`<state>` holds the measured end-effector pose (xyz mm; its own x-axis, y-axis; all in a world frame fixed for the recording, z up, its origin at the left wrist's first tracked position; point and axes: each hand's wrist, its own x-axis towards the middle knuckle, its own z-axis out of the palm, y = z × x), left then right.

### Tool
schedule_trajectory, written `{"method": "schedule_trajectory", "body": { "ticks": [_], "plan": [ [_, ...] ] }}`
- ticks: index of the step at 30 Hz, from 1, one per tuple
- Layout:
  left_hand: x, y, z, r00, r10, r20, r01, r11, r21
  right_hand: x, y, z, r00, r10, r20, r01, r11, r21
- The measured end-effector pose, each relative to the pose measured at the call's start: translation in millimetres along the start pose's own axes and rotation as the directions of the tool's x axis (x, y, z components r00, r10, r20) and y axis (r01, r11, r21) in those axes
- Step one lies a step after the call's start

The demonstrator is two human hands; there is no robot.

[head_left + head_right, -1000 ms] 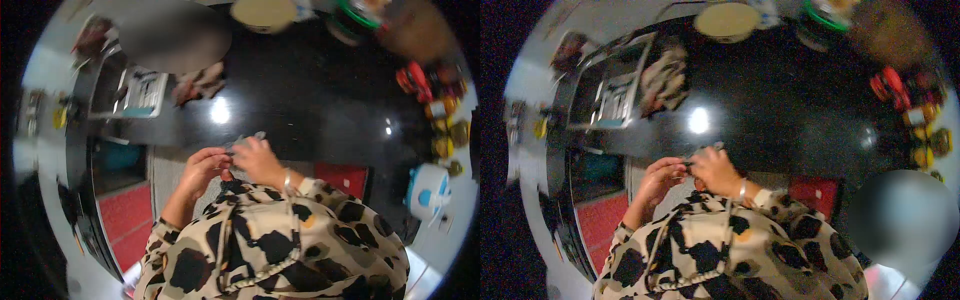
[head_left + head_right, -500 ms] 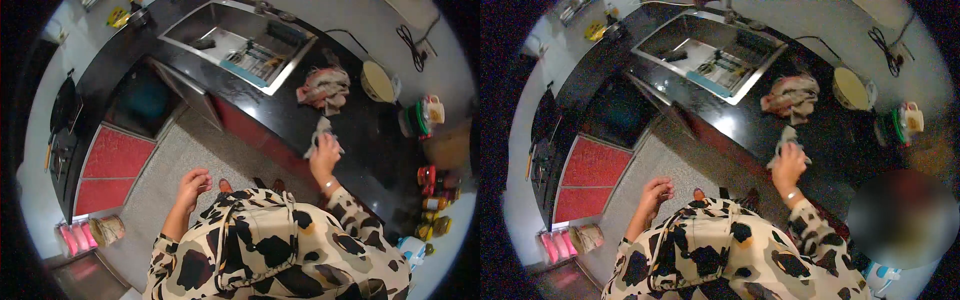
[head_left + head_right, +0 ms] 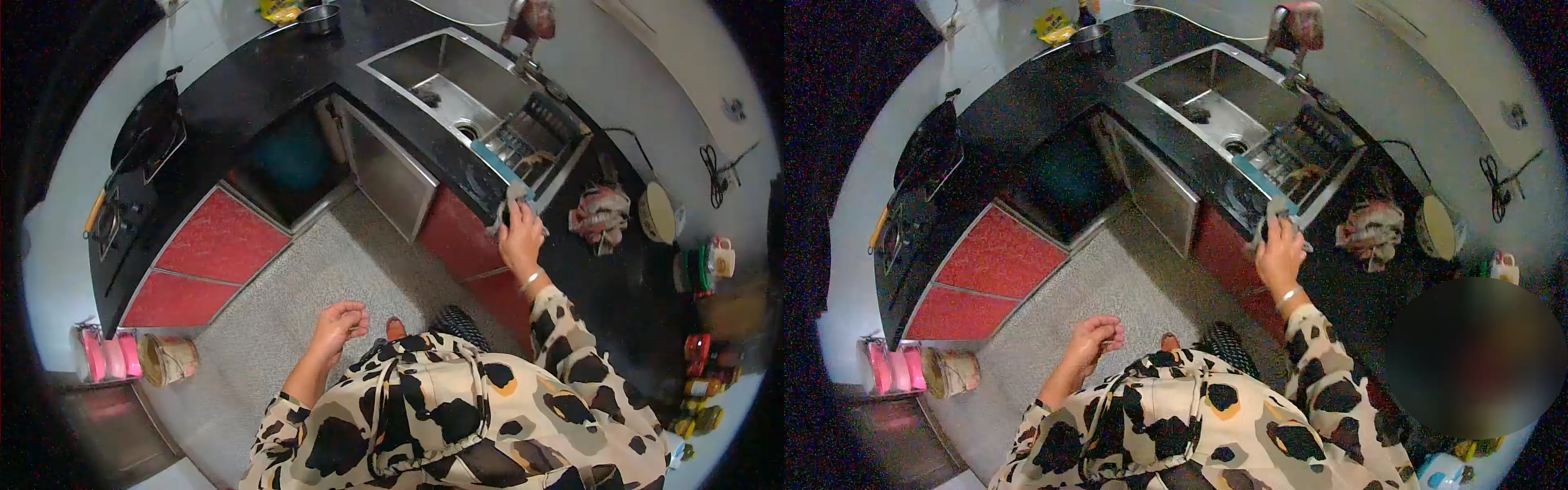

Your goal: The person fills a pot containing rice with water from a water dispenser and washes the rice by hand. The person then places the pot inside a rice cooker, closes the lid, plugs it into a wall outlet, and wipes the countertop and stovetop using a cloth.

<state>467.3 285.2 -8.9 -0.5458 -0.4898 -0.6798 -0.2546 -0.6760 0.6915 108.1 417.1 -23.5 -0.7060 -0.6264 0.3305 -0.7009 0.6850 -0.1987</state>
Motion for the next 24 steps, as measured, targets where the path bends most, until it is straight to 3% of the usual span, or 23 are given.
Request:
{"method": "schedule_trajectory", "body": {
  "ticks": [3, 5, 7, 13, 17, 19, 21, 24],
  "plan": [
    [2, -6, -17, 0.999, -0.031, -0.028, 0.031, 0.999, -0.027, -1, -11, 5, 1.000, -0.007, -0.022, 0.005, 0.998, -0.055],
    [4, -7, -25, 0.999, -0.026, -0.037, 0.023, 0.997, -0.075, 6, -27, 20, 0.985, 0.119, -0.125, -0.134, 0.984, -0.120],
    [10, -5, -30, 0.999, -0.035, -0.042, 0.030, 0.994, -0.106, 28, -52, 35, 0.971, 0.222, -0.091, -0.232, 0.966, -0.118],
    [31, 27, -58, 0.974, -0.056, -0.222, 0.017, 0.984, -0.175, 120, -135, 83, 0.965, 0.259, 0.036, -0.260, 0.965, 0.032],
    [51, 64, -68, 0.950, -0.087, -0.300, 0.036, 0.984, -0.172, 187, -201, 126, 0.982, 0.188, 0.031, -0.190, 0.978, 0.090],
    [63, 86, -67, 0.963, -0.087, -0.254, 0.042, 0.983, -0.178, 214, -233, 158, 0.989, 0.108, -0.105, -0.096, 0.989, 0.113],
    [77, 112, -64, 0.972, -0.072, -0.224, 0.028, 0.981, -0.194, 243, -263, 173, 0.993, 0.077, -0.084, -0.062, 0.985, 0.161],
    [96, 158, -49, 0.971, -0.035, -0.236, 0.017, 0.997, -0.078, 279, -303, 198, 0.987, 0.014, -0.161, 0.018, 0.980, 0.199]
  ]
}}
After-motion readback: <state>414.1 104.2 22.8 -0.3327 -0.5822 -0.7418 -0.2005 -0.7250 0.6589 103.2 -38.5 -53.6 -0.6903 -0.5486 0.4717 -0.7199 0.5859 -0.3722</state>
